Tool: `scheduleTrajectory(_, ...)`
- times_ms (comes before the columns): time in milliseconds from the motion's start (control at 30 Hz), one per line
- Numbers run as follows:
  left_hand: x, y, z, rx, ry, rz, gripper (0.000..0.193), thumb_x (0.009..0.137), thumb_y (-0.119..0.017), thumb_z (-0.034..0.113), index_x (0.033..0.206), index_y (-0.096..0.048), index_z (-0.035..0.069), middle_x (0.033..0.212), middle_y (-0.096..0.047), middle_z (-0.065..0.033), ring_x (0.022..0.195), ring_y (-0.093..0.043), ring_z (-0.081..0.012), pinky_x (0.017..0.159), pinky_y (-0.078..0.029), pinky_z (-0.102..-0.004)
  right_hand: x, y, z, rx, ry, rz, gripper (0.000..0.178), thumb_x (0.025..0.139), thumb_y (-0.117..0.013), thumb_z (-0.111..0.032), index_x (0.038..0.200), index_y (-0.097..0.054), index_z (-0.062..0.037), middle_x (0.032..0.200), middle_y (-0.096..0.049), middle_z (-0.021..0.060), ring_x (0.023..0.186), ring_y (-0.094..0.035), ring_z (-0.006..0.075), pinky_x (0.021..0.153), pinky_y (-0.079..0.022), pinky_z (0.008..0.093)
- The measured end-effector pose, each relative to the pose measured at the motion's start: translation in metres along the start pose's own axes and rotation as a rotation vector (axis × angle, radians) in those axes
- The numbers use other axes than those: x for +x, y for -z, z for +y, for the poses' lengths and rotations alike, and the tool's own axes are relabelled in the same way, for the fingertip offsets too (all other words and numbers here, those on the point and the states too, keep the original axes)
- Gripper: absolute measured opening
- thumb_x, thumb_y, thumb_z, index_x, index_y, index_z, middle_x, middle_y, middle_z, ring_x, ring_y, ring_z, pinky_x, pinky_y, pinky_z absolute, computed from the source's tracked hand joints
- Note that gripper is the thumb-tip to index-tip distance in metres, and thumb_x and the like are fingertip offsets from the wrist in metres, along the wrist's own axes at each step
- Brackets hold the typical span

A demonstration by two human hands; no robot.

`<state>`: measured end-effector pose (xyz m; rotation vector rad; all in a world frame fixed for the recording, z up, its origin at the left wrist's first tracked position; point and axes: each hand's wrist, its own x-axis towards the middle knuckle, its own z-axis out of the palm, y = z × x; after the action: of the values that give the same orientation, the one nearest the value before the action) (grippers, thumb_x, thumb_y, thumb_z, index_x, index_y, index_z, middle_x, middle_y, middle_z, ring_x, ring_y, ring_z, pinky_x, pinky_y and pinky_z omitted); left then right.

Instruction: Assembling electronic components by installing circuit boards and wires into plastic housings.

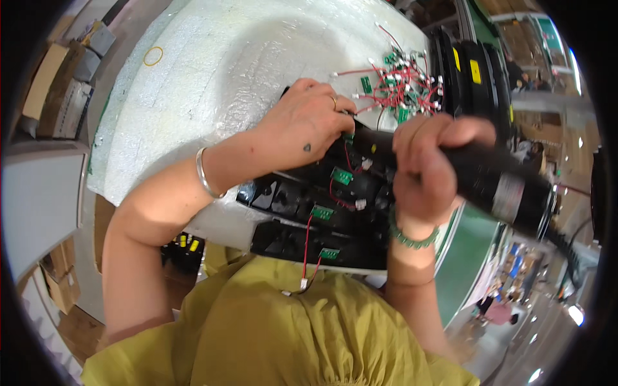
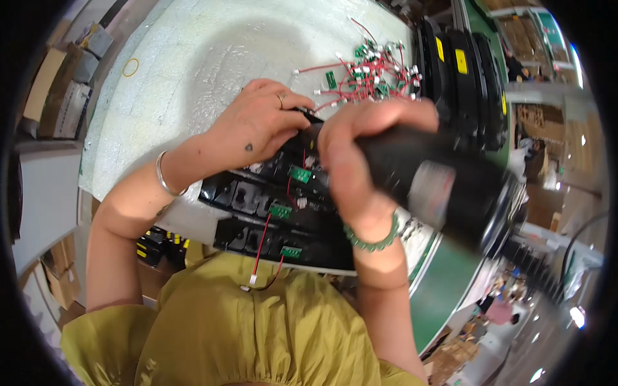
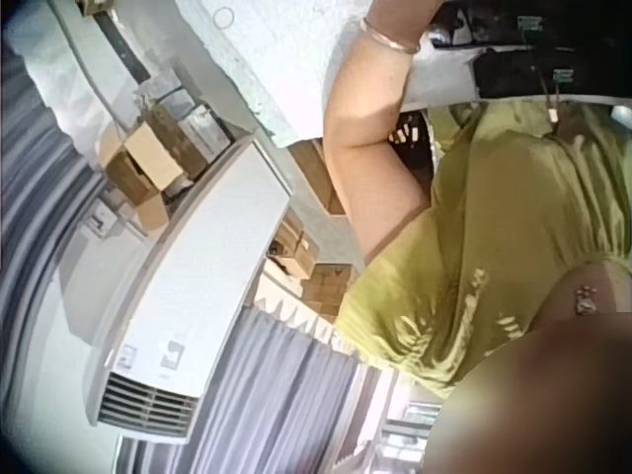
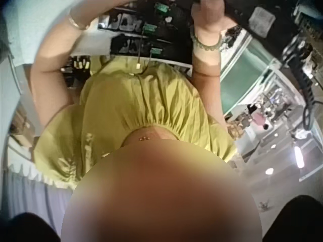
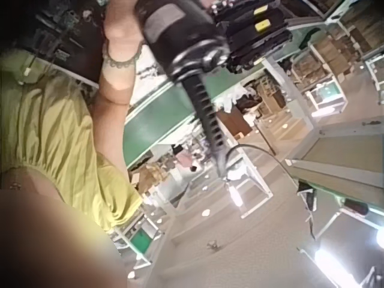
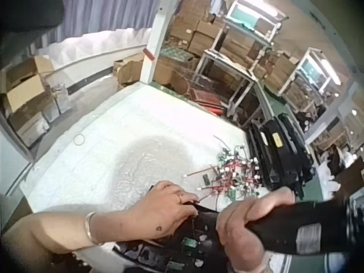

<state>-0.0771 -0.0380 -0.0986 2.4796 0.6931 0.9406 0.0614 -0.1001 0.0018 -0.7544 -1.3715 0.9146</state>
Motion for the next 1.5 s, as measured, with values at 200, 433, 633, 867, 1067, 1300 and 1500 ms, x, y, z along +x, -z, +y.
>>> scheduleTrajectory(200, 0.007, 0.042, 0.038, 0.052, -0.174, 0.019, 0.030, 0.074, -0.060, 0.001, 0.103, -0.062, 0.009, 0.114, -0.057, -0.0088, 0.105, -0.051, -0.0322, 0.091, -0.041, -0.0411, -0.017, 0.050, -0.064, 0.216, 0.113, 0.256, 0.030, 0.077, -0.050, -0.009, 0.107, -0.049, -0.0037, 0.065, -0.038, -0.0010, 0.055, -0.037, 0.0103, 0.059, -0.031, 0.0257)
scheduleTrajectory(433, -0.065, 0.073, 0.099, -0.103, 0.103, -0.434, 0.075, 0.058, -0.077, 0.015, 0.123, -0.044, -0.001, 0.115, -0.049, -0.0178, 0.106, -0.048, -0.0364, 0.090, -0.040, -0.0423, -0.117, 0.142, -0.111, 0.075, -0.106, 0.573, 0.027, 0.082, -0.052, -0.008, 0.106, -0.043, -0.0008, 0.065, -0.037, -0.0006, 0.058, -0.036, 0.0085, 0.059, -0.029, 0.0240)
scheduleTrajectory(633, -0.098, 0.038, 0.120, 0.111, 0.044, -0.319, 0.075, 0.053, -0.077, 0.016, 0.123, -0.051, 0.005, 0.101, -0.053, -0.0088, 0.091, -0.050, -0.0254, 0.088, -0.037, -0.0416, -0.155, 0.176, -0.107, 0.202, -0.116, 0.806, 0.024, 0.085, -0.053, -0.006, 0.106, -0.044, 0.0010, 0.069, -0.036, 0.0004, 0.062, -0.037, 0.0096, 0.064, -0.034, 0.0243)
scheduleTrajectory(867, -0.029, 0.120, 0.124, -0.598, 0.247, -0.890, 0.037, 0.070, -0.075, 0.013, 0.102, -0.062, -0.001, 0.084, -0.066, -0.0121, 0.072, -0.063, -0.0277, 0.067, -0.050, -0.0284, -0.155, 0.176, -0.106, 0.230, -0.040, 0.827, 0.024, 0.084, -0.053, -0.005, 0.106, -0.044, 0.0003, 0.068, -0.036, -0.0004, 0.061, -0.036, 0.0086, 0.061, -0.030, 0.0226)
scheduleTrajectory(1067, 0.063, 0.129, 0.079, -0.775, 0.573, -0.792, 0.046, 0.084, -0.062, 0.030, 0.109, -0.058, -0.009, 0.096, -0.065, -0.0147, 0.082, -0.064, -0.0207, 0.073, -0.049, -0.0268, -0.164, 0.179, -0.113, 0.257, 0.029, 0.868, 0.024, 0.084, -0.052, -0.005, 0.106, -0.045, 0.0005, 0.068, -0.037, -0.0002, 0.061, -0.036, 0.0081, 0.061, -0.030, 0.0209)
scheduleTrajectory(1300, 0.085, 0.077, -0.017, -0.623, 0.668, -0.824, 0.032, 0.089, -0.059, 0.016, 0.116, -0.058, -0.001, 0.099, -0.064, 0.0005, 0.089, -0.054, -0.0054, 0.083, -0.043, -0.0212, -0.177, 0.178, -0.111, 0.115, 0.033, 0.982, 0.023, 0.083, -0.053, -0.007, 0.104, -0.045, -0.0005, 0.066, -0.038, -0.0007, 0.057, -0.037, 0.0079, 0.059, -0.031, 0.0220)
scheduleTrajectory(1500, 0.074, 0.077, -0.009, -0.663, 0.699, -0.794, 0.034, 0.092, -0.054, 0.021, 0.119, -0.057, 0.000, 0.104, -0.062, -0.0009, 0.093, -0.054, -0.0082, 0.088, -0.041, -0.0227, -0.185, 0.189, -0.109, 0.101, 0.012, 1.062, 0.023, 0.082, -0.053, -0.007, 0.103, -0.045, -0.0005, 0.065, -0.039, -0.0007, 0.057, -0.038, 0.0077, 0.058, -0.031, 0.0221)
